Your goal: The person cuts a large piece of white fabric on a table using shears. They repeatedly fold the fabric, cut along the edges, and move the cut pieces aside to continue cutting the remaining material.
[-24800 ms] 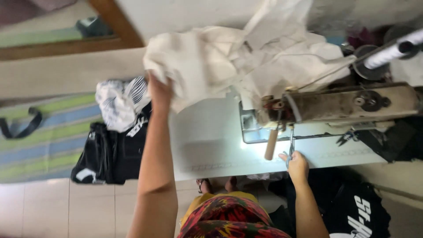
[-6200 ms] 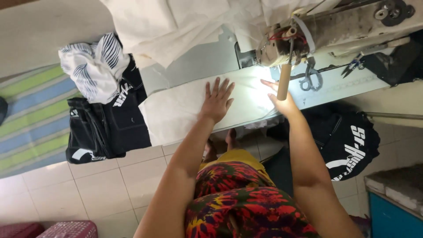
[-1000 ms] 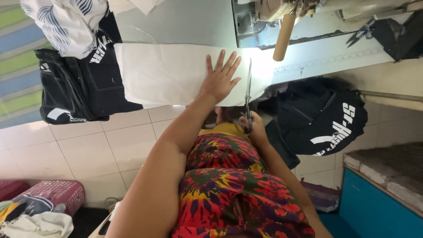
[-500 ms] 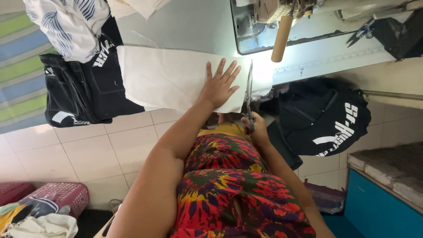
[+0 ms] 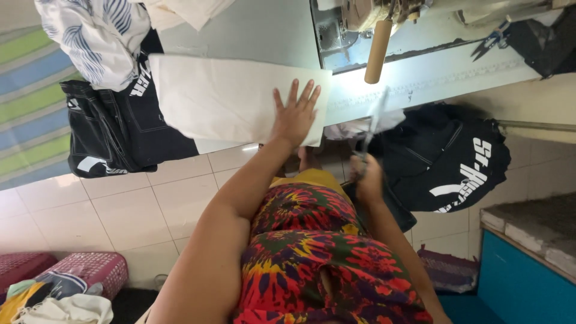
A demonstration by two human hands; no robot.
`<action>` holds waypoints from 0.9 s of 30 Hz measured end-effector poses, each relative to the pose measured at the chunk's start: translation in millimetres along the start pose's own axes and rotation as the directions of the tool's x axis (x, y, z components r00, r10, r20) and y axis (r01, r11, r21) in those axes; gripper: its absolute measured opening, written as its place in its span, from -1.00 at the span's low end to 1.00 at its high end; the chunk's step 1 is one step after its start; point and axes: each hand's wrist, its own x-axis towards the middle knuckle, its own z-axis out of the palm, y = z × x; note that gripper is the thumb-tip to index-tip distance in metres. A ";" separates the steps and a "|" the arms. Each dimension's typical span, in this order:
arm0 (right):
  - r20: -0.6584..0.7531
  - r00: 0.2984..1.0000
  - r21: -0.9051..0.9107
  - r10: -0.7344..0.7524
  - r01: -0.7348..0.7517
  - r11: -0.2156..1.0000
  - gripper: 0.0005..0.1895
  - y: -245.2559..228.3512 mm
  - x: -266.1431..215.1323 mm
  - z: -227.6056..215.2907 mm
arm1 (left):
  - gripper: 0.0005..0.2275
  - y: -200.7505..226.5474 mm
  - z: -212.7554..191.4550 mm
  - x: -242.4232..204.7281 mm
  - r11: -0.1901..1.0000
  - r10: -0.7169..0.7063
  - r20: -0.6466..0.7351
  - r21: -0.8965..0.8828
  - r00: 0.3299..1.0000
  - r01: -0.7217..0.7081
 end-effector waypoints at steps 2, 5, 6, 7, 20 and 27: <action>0.114 0.992 -0.164 -0.049 0.067 0.984 -0.75 0.8 -6.3 -39.6 | -0.50 -18.1 3.3 14.2 1.000 0.008 -0.002 -0.008 1.000 -0.008; 0.309 0.951 -0.395 -0.025 0.153 0.906 -0.75 -1.9 -25.7 -63.5 | -0.51 -28.0 7.9 26.4 1.000 -0.008 -0.028 -0.020 1.000 0.007; 0.381 0.924 -0.471 0.032 0.165 0.866 -0.75 -3.7 -33.1 -65.6 | -0.51 -28.2 8.7 30.6 0.999 -0.032 -0.054 -0.023 0.998 0.031; 0.384 0.923 -0.470 0.024 0.173 0.866 -0.75 9.4 -23.4 -64.3 | -0.51 -21.9 3.8 24.8 0.999 -0.034 -0.062 -0.021 0.998 0.033; 0.775 0.630 -0.291 -0.045 0.419 0.860 -0.69 -79.7 -27.4 75.2 | -0.61 -29.4 -21.3 27.2 -0.447 -0.052 -0.144 -0.881 0.988 -0.152; 0.232 0.916 -0.036 0.327 -0.328 0.944 -0.81 -49.2 19.0 67.6 | -0.40 -90.8 -98.7 -81.9 -0.890 -0.162 -0.251 -0.381 0.954 -0.251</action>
